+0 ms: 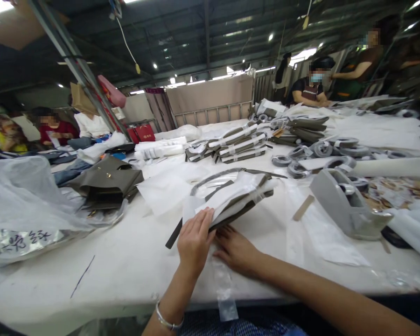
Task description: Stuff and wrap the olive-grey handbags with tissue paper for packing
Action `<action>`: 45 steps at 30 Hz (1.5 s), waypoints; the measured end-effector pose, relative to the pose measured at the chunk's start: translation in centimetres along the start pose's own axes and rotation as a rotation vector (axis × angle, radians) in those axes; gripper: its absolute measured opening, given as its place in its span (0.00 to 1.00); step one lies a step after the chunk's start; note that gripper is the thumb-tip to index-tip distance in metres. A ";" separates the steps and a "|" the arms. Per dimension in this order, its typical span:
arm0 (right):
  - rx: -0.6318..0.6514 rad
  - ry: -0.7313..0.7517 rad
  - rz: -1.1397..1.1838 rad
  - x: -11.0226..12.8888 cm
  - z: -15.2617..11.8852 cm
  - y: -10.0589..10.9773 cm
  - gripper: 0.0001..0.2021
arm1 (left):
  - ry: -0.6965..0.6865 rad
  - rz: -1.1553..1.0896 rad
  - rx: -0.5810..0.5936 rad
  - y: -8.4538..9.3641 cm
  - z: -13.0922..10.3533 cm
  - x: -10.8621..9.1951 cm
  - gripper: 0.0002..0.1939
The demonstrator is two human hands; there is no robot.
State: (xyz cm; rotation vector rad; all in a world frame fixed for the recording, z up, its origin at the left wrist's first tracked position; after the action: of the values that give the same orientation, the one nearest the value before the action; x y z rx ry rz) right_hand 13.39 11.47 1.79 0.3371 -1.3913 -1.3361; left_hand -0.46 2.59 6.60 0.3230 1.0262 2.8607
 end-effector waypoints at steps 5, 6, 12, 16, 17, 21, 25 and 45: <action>0.110 0.217 0.087 1.6 -4.9 3.4 0.18 | -0.077 -0.015 0.007 -0.4 -1.8 -1.6 0.20; 0.095 0.247 0.115 2.0 -5.2 4.4 0.17 | -0.093 -0.017 0.004 -0.5 -2.2 -1.9 0.19; -0.172 0.048 0.205 0.9 0.4 9.1 0.11 | -0.117 0.006 -0.046 -0.6 -3.6 -4.2 0.17; 0.061 -0.293 -0.002 -1.8 8.6 7.7 0.13 | -0.084 0.012 -0.050 -0.2 -4.1 -5.6 0.17; 0.110 -0.333 -0.036 -2.3 10.4 6.9 0.14 | -0.078 0.015 -0.053 -0.1 -4.2 -5.9 0.17; 0.201 -0.484 -0.156 -3.5 14.9 3.1 0.17 | -0.041 0.031 -0.103 0.1 -4.7 -7.0 0.18; 0.257 -0.614 -0.171 -4.6 16.8 1.2 0.15 | -0.010 0.021 -0.108 0.0 -5.0 -7.7 0.18; 0.013 -0.439 0.749 -2.7 15.8 5.6 0.13 | -0.005 -0.004 -0.057 0.2 -5.1 -7.7 0.18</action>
State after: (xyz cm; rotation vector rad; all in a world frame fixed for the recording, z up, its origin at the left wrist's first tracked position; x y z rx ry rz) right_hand 3.90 23.44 9.22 -0.4693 -1.6542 -0.7886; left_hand 5.90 -1.93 1.60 0.3232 0.9414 2.8773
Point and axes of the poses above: each hand's wrist, its own z-axis towards the middle knuckle, its own y-axis out of the back of the hand, x = y × z, the point moved 1 cm from there along z, towards the middle knuckle, and after that the axes turned 11 degrees about -y, right-handed, at the moved point
